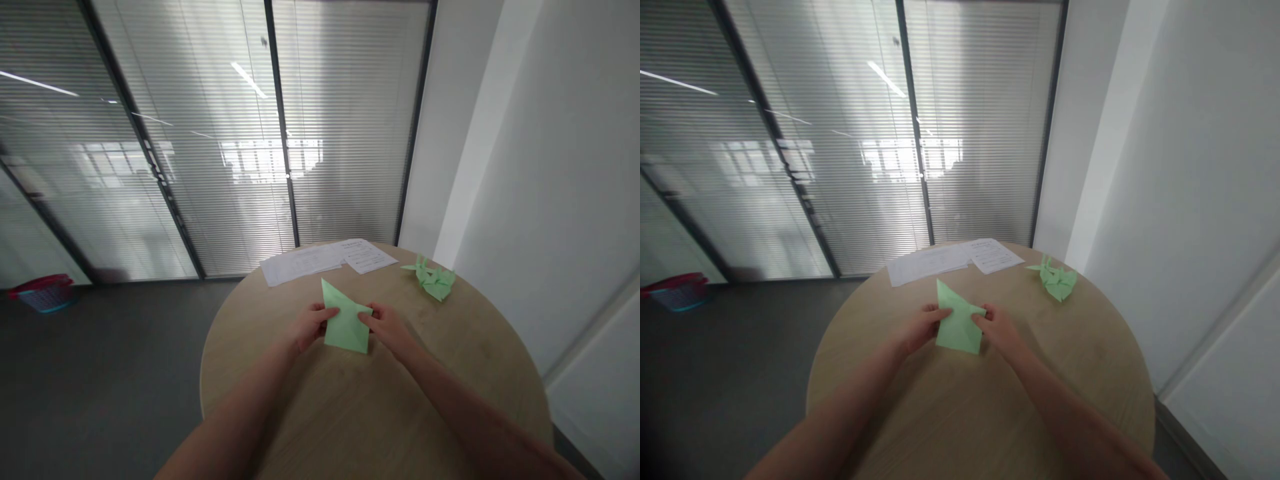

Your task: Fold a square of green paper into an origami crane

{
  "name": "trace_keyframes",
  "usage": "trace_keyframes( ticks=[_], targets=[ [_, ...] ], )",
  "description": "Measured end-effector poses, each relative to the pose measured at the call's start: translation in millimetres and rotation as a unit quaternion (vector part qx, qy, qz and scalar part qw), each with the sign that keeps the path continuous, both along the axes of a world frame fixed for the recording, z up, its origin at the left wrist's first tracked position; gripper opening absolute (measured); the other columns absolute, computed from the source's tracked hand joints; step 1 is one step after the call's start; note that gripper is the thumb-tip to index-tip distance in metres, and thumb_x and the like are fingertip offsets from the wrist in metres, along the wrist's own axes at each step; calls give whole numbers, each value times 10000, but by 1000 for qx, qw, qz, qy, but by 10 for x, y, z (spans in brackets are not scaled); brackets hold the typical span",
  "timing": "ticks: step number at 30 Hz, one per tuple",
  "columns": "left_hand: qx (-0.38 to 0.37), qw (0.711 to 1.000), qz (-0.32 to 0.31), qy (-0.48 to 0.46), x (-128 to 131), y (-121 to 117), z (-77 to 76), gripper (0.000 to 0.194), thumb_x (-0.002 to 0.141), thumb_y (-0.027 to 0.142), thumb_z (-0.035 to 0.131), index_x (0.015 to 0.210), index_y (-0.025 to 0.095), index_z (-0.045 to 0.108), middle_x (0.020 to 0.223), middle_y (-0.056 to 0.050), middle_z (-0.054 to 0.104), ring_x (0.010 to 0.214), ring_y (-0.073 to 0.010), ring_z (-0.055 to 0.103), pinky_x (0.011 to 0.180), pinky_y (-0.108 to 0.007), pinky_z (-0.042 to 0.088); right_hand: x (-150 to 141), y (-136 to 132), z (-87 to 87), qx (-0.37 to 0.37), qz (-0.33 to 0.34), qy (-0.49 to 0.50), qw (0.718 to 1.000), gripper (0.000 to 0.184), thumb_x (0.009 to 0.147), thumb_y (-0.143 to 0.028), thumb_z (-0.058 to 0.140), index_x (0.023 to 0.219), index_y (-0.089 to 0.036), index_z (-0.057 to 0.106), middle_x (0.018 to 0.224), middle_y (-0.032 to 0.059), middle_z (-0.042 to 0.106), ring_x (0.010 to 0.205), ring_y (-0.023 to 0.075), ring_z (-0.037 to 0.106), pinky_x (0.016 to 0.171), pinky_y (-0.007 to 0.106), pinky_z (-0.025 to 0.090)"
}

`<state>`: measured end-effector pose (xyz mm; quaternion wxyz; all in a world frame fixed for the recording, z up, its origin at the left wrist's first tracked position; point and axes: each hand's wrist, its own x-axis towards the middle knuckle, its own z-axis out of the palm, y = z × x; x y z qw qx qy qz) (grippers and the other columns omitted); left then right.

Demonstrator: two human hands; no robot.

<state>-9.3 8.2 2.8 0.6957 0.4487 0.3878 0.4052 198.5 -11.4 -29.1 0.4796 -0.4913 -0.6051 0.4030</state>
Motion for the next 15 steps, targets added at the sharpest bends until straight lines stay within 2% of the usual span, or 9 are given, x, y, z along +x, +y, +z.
trace_keyframes(
  ticks=[5, 9, 15],
  targets=[
    [18, 999, 20, 32, 146, -51, -111, 321, 709, 263, 820, 957, 84, 725, 966, -169, 766, 763, -240, 718, 704, -328, 569, 10, 37, -26, 20, -60, -54, 997, 139, 806, -336, 631, 879, -220, 608, 717, 6, 685, 639, 175, 635, 540, 249, 454],
    [30, 997, 47, 45, 256, -101, -154, 300, 750, 276, 773, 985, 95, 729, 978, -168, 770, 795, -265, 731, 705, -346, 575, -11, 36, -24, 62, -106, -90, 988, 125, 798, -330, 625, 834, -222, 573, 737, 13, 653, 669, 179, 623, 567, 265, 466],
    [27, 995, 95, 30, 274, -112, -125, 264, 749, 285, 781, 946, 117, 727, 927, -146, 771, 723, -231, 714, 633, -305, 552, -66, -65, 18, 147, -33, -43, 988, 166, 828, -376, 646, 884, -234, 580, 1135, 70, 660, 894, 188, 664, 684, 293, 547]
  ],
)
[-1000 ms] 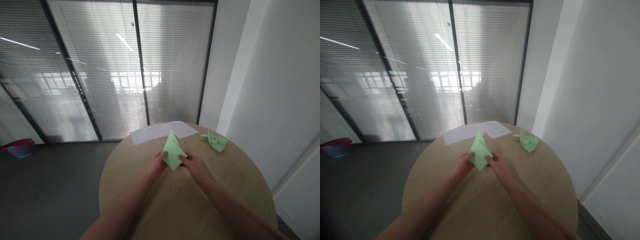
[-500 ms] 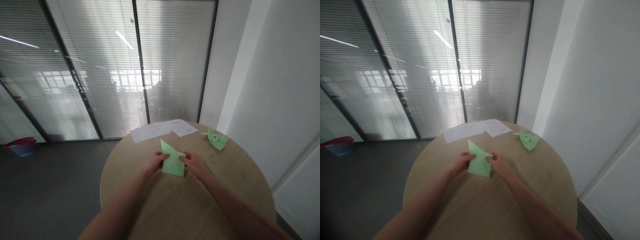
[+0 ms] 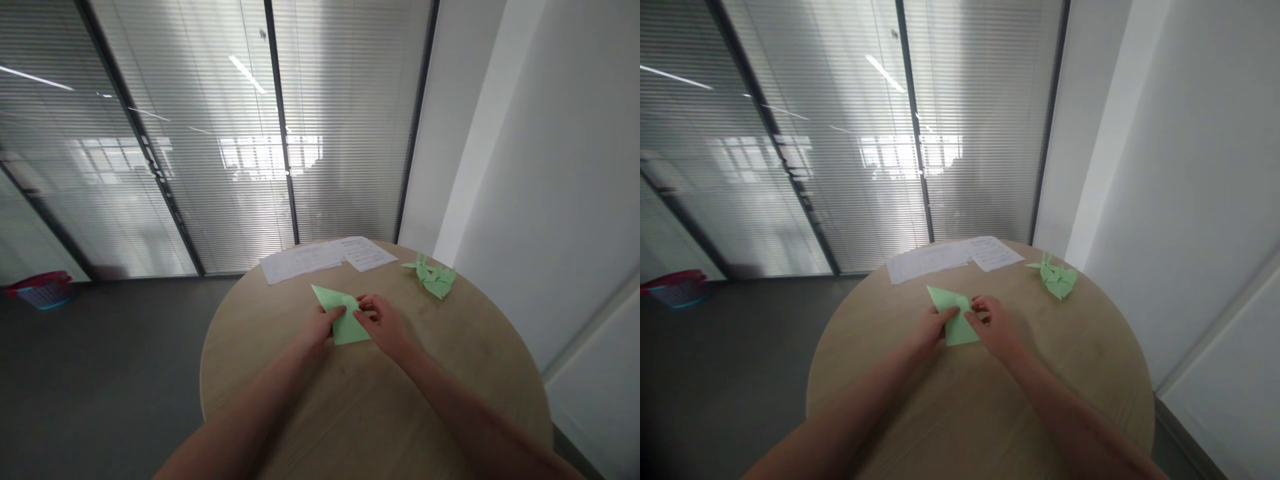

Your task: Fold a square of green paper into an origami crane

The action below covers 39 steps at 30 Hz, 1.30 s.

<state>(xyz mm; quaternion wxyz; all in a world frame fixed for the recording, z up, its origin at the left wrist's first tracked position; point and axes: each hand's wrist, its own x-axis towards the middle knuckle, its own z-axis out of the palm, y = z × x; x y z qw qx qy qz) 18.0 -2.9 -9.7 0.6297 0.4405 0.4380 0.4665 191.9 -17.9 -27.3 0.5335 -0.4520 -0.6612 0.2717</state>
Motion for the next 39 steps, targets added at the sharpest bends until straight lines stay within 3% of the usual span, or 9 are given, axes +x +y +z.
trace_keyframes(
  ticks=[6, 11, 16, 20, 23, 26, 30, 34, 39],
  targets=[
    [8, 1000, 15, -10, -8, -2, 16, 274, 726, 307, 801, 925, 133, 730, 872, -126, 765, 685, -226, 696, 602, -296, 519, -5, -106, 102, 64, -32, -26, 997, 93, 861, -332, 637, 883, -246, 607, 1235, 91, 590, 1045, 229, 635, 687, 315, 567],
    [21, 1000, 4, 6, 12, -22, 4, 253, 736, 299, 767, 927, 135, 736, 850, -102, 767, 652, -206, 679, 585, -282, 506, -12, -156, 139, 78, 4, -66, 995, 124, 838, -317, 684, 952, -270, 671, 1336, 78, 554, 1128, 248, 605, 746, 334, 570],
    [9, 1000, -16, -5, 6, -25, 21, 229, 773, 264, 730, 954, 124, 729, 909, -126, 771, 709, -217, 701, 635, -300, 540, -11, -109, 109, 62, 11, -60, 996, 146, 924, -319, 556, 959, -261, 685, 1239, 95, 590, 1054, 233, 626, 683, 306, 553],
    [-5, 999, -34, -18, 11, -38, 45, 231, 793, 280, 730, 947, 107, 725, 928, -153, 766, 709, -225, 707, 638, -311, 544, -13, -10, 21, 3, -11, -10, 1000, 94, 863, -326, 607, 901, -248, 643, 986, 54, 658, 777, 185, 638, 647, 303, 519],
    [16, 998, -53, -5, 9, -57, 59, 319, 759, 339, 783, 975, 109, 733, 951, -154, 767, 751, -247, 715, 668, -330, 549, -32, 35, -26, -66, -12, 47, 997, 152, 819, -376, 646, 880, -252, 582, 729, -5, 628, 619, 174, 594, 571, 289, 461],
    [53, 996, -56, 37, -4, -68, 62, 374, 690, 347, 845, 970, 119, 747, 945, -136, 772, 771, -255, 713, 666, -317, 533, -48, 51, -37, -70, -2, 116, 991, 271, 761, -375, 696, 955, -257, 547, 737, -19, 624, 634, 178, 605, 582, 292, 460],
    [79, 995, -29, 62, -17, -56, 44, 252, 732, 299, 806, 903, 119, 764, 907, -127, 776, 766, -257, 705, 688, -321, 519, -35, 45, -17, -105, 26, 144, 984, 387, 767, -423, 704, 1102, -271, 582, 716, -26, 629, 608, 171, 579, 546, 277, 424],
    [88, 994, -29, 53, -29, -27, 8, 216, 755, 276, 788, 886, 107, 761, 901, -144, 775, 769, -265, 702, 728, -344, 529, -13, 25, 3, -157, 55, 140, 976, 317, 807, -551, 646, 894, -247, 673, 747, 9, 665, 628, 173, 582, 548, 276, 422],
    [89, 993, -27, 69, -34, 1, -34, 214, 766, 283, 776, 886, 107, 757, 910, -146, 775, 766, -258, 701, 722, -341, 533, -26, 5, 11, -170, 53, 144, 973, 315, 807, -561, 649, 786, -247, 655, 663, -12, 593, 573, 156, 531, 533, 267, 413]
  ],
)
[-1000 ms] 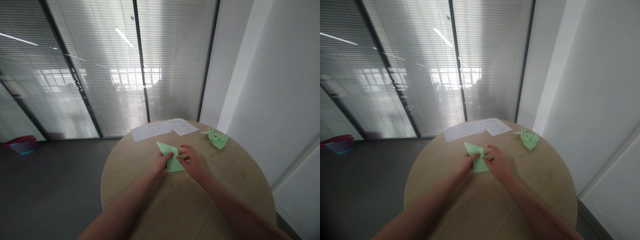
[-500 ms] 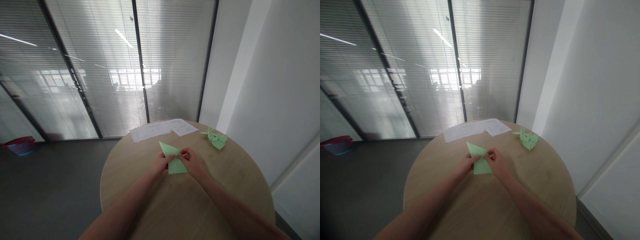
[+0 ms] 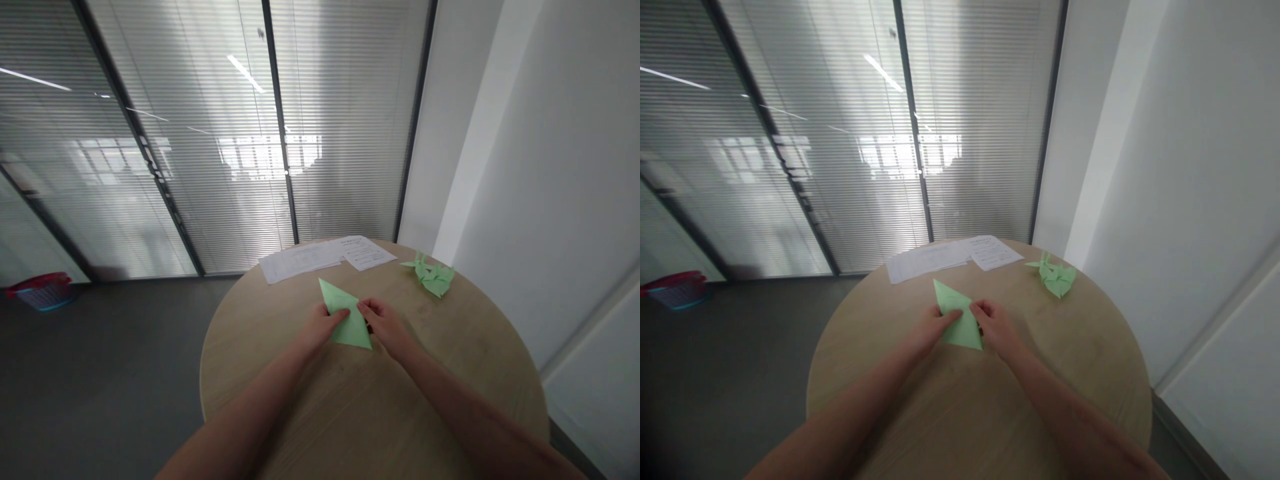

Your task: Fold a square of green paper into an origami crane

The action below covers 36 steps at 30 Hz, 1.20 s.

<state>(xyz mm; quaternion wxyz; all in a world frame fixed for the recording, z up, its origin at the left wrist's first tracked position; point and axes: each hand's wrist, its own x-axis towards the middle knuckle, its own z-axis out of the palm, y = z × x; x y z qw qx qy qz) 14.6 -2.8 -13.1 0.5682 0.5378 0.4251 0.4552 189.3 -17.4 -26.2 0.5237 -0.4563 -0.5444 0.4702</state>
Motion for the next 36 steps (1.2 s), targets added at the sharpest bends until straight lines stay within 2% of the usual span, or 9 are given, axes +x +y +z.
trace_keyframes(
  ticks=[9, 12, 16, 22, 26, 31, 36],
  targets=[
    [-5, 1000, 17, -1, 12, 0, -17, 215, 766, 302, 777, 859, 110, 748, 865, -143, 768, 740, -260, 698, 689, -338, 532, -7, -2, 4, 4, 2, -4, 1000, 295, 813, -538, 658, 743, -251, 656, 613, -20, 592, 545, 150, 527, 514, 259, 404],
    [-19, 999, 41, -10, -13, 19, 5, 208, 758, 295, 781, 863, 119, 744, 853, -135, 766, 749, -270, 702, 698, -353, 535, 0, -21, 19, -23, 52, 8, 998, 279, 779, -507, 701, 832, -234, 683, 684, -11, 661, 574, 145, 579, 523, 251, 444],
    [-27, 998, 60, -10, -55, 46, 45, 198, 739, 279, 796, 845, 122, 740, 877, -138, 767, 739, -268, 695, 670, -344, 522, 2, -49, 42, -59, 122, 46, 990, 344, 712, -423, 777, 956, -196, 693, 827, 28, 738, 663, 152, 660, 602, 263, 509],
    [-14, 998, 57, -30, -64, 24, 105, 207, 729, 258, 817, 850, 108, 743, 884, -149, 769, 712, -260, 693, 658, -334, 516, -3, -58, 65, -73, 111, 58, 989, 352, 694, -363, 811, 979, -193, 693, 823, 23, 741, 699, 152, 681, 639, 262, 533],
    [-25, 999, 16, -17, -80, -8, 140, 248, 716, 276, 821, 857, 84, 751, 862, -159, 771, 713, -270, 702, 686, -356, 536, -15, -72, 86, -74, 106, 89, 988, 353, 714, -437, 802, 945, -191, 696, 822, 26, 731, 696, 154, 681, 628, 265, 543],
    [-2, 999, -37, 35, -90, 2, 108, 303, 717, 303, 799, 916, 80, 752, 911, -151, 773, 743, -265, 703, 696, -353, 540, -12, -71, 84, -75, 105, 89, 988, 401, 713, -517, 785, 900, -166, 730, 820, 59, 732, 693, 172, 684, 631, 287, 554],
    [65, 990, -19, 123, -100, 83, 42, 269, 768, 341, 739, 877, 95, 742, 890, -127, 765, 740, -246, 681, 655, -328, 507, -9, -31, 50, -84, 62, 93, 990, 382, 670, -493, 819, 833, -159, 729, 798, 60, 719, 692, 187, 676, 637, 309, 553]
  ],
)
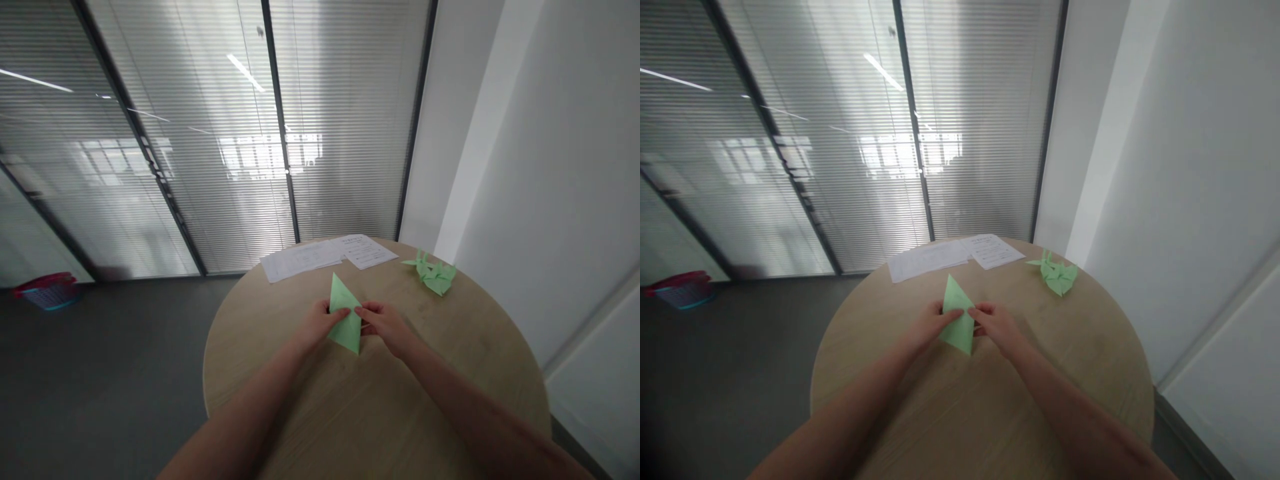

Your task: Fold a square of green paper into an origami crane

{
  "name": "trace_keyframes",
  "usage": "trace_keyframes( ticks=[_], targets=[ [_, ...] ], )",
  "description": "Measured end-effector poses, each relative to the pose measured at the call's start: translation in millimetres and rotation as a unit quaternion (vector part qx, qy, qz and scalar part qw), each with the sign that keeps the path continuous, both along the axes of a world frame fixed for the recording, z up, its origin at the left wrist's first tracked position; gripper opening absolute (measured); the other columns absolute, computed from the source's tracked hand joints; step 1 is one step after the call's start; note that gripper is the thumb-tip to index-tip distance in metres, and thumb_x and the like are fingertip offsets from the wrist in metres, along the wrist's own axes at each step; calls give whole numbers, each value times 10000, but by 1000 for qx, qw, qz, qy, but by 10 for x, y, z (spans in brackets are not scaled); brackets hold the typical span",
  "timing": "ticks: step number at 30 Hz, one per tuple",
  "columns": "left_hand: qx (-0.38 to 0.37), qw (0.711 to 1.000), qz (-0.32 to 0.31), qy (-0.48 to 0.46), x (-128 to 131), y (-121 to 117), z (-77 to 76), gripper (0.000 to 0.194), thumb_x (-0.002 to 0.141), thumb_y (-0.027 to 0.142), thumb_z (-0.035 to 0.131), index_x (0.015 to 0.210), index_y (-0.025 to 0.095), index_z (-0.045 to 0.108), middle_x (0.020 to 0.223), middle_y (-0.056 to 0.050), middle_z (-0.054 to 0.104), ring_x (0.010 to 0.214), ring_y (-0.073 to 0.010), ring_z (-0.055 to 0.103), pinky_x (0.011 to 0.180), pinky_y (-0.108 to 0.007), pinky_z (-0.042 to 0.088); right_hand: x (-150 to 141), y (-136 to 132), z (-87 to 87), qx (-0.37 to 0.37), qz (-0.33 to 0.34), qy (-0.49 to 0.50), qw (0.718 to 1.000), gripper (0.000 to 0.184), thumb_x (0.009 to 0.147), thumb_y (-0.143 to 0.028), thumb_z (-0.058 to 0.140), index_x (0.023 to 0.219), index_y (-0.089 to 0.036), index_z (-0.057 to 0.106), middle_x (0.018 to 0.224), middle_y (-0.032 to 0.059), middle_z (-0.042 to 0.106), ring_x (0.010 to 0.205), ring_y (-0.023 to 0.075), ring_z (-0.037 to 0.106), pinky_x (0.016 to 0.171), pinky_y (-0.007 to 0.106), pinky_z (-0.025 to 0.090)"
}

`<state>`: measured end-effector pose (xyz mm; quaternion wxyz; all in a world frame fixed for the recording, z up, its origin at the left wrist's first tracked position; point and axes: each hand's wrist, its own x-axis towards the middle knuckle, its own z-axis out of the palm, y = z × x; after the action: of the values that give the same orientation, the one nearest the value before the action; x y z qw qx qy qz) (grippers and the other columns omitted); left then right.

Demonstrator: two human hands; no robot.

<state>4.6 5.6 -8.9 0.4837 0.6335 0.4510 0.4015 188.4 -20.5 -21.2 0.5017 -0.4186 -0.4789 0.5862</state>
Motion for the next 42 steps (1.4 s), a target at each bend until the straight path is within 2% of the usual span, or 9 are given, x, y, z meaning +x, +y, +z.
trace_keyframes(
  ticks=[5, 11, 16, 20, 23, 28, 34, 38, 42],
  targets=[
    [22, 999, -12, -24, -16, 30, 9, 290, 754, 365, 749, 896, 112, 745, 897, -115, 764, 766, -240, 683, 705, -335, 518, 4, 8, -4, 3, -10, 11, 1000, 340, 670, -478, 820, 801, -184, 711, 772, 45, 710, 686, 193, 670, 645, 320, 550],
    [10, 997, -39, -71, -4, 6, 29, 395, 690, 381, 803, 957, 108, 703, 908, -113, 748, 769, -230, 676, 713, -331, 514, -10, -9, -5, 9, 21, 10, 1000, 371, 674, -473, 819, 863, -167, 727, 818, 58, 729, 705, 193, 671, 667, 325, 550],
    [0, 994, 19, -109, -20, -33, 114, 353, 792, 460, 682, 1021, 194, 649, 850, -27, 712, 708, -164, 629, 613, -248, 451, 13, 33, -14, -13, 0, 53, 998, 325, 715, -424, 795, 894, -169, 703, 862, 79, 743, 740, 221, 697, 695, 355, 571],
    [-22, 986, -32, -163, -81, -50, 195, 250, 760, 344, 700, 967, 211, 652, 898, -4, 691, 737, -137, 611, 622, -220, 433, 28, 50, -6, -26, -14, 105, 994, 314, 736, -395, 782, 929, -175, 666, 885, 84, 743, 774, 228, 708, 717, 371, 591],
    [-13, 987, -59, -147, -115, -54, 211, 233, 735, 301, 723, 931, 174, 714, 814, -13, 678, 695, -130, 575, 638, -233, 422, 15, 45, -8, -28, -2, 129, 991, 343, 712, -399, 817, 906, -169, 652, 868, 71, 733, 755, 214, 700, 724, 376, 595],
    [1, 987, -106, -118, -151, -59, 210, 265, 733, 283, 740, 970, 166, 755, 881, -45, 715, 732, -158, 594, 691, -272, 429, -9, 39, -24, -33, 5, 133, 990, 371, 650, -393, 868, 846, -179, 636, 825, 34, 712, 725, 189, 678, 703, 343, 579],
    [17, 981, -165, -103, -225, -46, 255, 254, 706, 218, 748, 956, 177, 763, 892, -38, 717, 780, -171, 611, 733, -282, 443, 0, 31, -16, -39, 0, 133, 990, 319, 678, -390, 841, 860, -206, 656, 842, 22, 709, 739, 188, 667, 680, 324, 558],
    [40, 976, -202, -70, -241, -35, 248, 193, 743, 256, 758, 914, 168, 747, 921, -45, 704, 805, -171, 614, 759, -293, 461, 6, 22, -17, -21, 15, 118, 993, 355, 662, -363, 860, 920, -210, 670, 907, 33, 724, 756, 195, 670, 683, 321, 546],
    [91, 974, -205, -16, -225, -20, 213, 189, 780, 310, 764, 885, 158, 725, 919, -52, 680, 841, -179, 623, 788, -307, 482, 9, 19, -36, -8, 18, 94, 995, 385, 641, -359, 872, 926, -202, 665, 875, 31, 726, 715, 185, 663, 647, 295, 534]
  ],
)
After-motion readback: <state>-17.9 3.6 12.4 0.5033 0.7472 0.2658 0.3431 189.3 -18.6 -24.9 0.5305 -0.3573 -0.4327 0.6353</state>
